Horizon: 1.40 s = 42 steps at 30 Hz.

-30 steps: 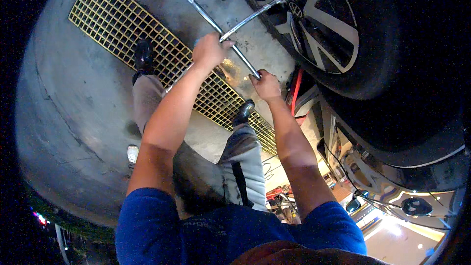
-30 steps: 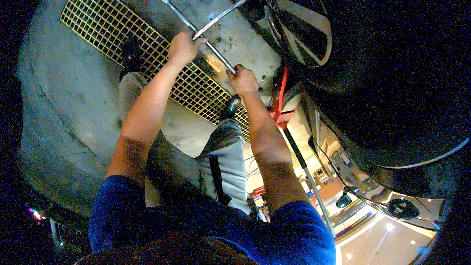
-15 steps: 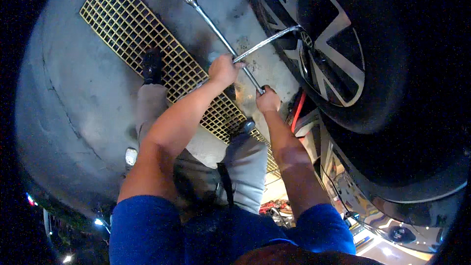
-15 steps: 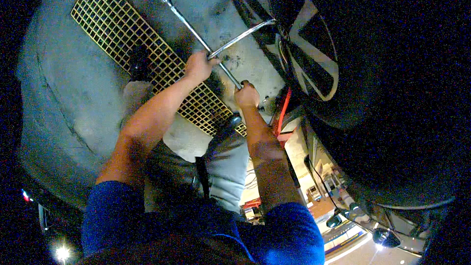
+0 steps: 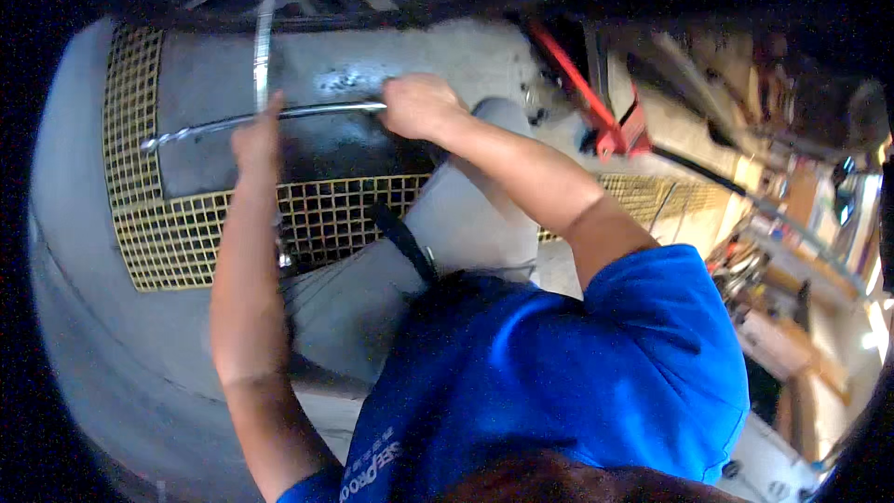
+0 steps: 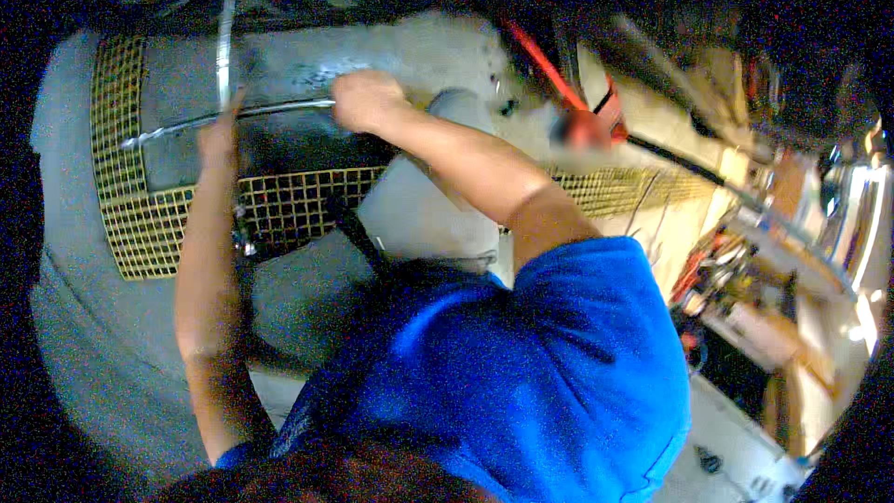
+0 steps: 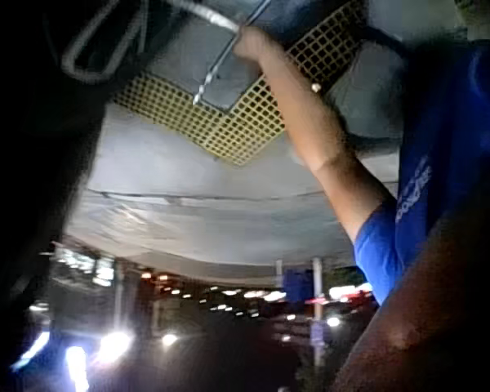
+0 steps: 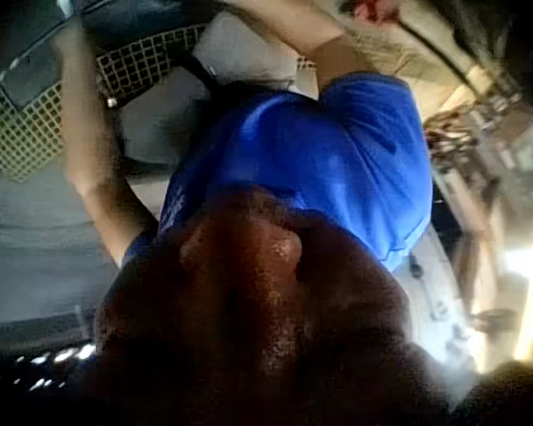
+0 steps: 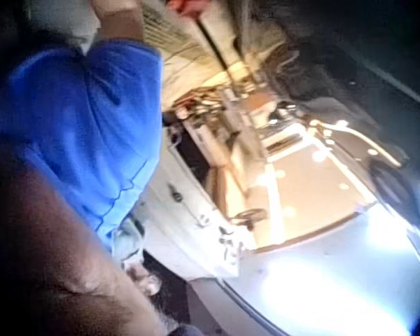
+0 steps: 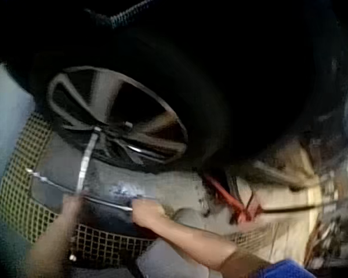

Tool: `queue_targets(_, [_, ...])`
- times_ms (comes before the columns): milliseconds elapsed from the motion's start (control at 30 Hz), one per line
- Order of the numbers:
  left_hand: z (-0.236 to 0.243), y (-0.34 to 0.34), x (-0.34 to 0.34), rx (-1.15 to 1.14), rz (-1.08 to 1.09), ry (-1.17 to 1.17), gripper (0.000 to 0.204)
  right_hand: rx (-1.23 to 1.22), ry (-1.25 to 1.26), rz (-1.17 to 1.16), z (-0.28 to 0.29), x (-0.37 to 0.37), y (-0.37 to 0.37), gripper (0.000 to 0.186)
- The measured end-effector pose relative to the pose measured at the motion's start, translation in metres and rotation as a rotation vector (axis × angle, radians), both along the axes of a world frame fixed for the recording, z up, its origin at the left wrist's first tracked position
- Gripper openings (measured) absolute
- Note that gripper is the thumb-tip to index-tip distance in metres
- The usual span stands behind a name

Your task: The person uses a lug wrench to loosen the nuts on a car wheel, removes a lug nut by hand, then uses the wrench again to loosen another nut before picking up a floor jack handle and walking through the service bay.

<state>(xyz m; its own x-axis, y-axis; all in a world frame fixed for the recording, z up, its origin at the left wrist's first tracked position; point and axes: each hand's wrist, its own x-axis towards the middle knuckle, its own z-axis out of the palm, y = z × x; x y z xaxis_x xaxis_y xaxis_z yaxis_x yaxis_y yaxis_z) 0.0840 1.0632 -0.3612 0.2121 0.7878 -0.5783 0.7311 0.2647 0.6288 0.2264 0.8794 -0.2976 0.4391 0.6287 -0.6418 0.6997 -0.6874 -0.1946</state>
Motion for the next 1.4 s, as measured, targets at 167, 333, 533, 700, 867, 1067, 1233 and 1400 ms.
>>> queue_targets(167, [0.025,-0.022,-0.008,-0.036,-0.027,-0.171,0.034,0.305,0.156,0.104,0.009,0.001,-0.038,0.018])
queue_targets(333, [-0.038,-0.064,-0.069,-0.325,0.172,0.024,0.038,0.723,0.628,0.106,-0.033,0.073,-0.119,0.039])
queue_targets(533, [-0.145,-0.085,-0.065,-0.299,0.17,-0.01,0.036,0.036,-0.363,-0.387,-0.182,0.253,-0.351,0.03])
queue_targets(700, [-0.223,-0.112,-0.106,-0.311,0.325,0.132,0.04,0.053,-0.476,-0.559,-0.24,0.247,-0.414,0.023])
queue_targets(867, [-0.221,-0.151,-0.076,-0.426,0.076,0.154,0.049,-0.073,-0.512,-0.602,-0.287,0.255,-0.43,0.022])
queue_targets(1067, [-0.257,-0.055,-0.138,0.181,-1.149,0.854,0.043,0.176,-0.552,-0.729,-0.256,0.207,-0.385,0.024])
queue_targets(1233, [-0.114,-0.098,0.102,0.295,-1.645,0.518,0.047,0.388,-0.318,-0.14,-0.2,0.154,-0.326,0.027])
queue_targets(1400, [-0.056,-0.091,0.185,-0.201,-1.188,-0.11,0.047,1.046,-0.477,0.043,-0.128,0.153,-0.133,0.037])
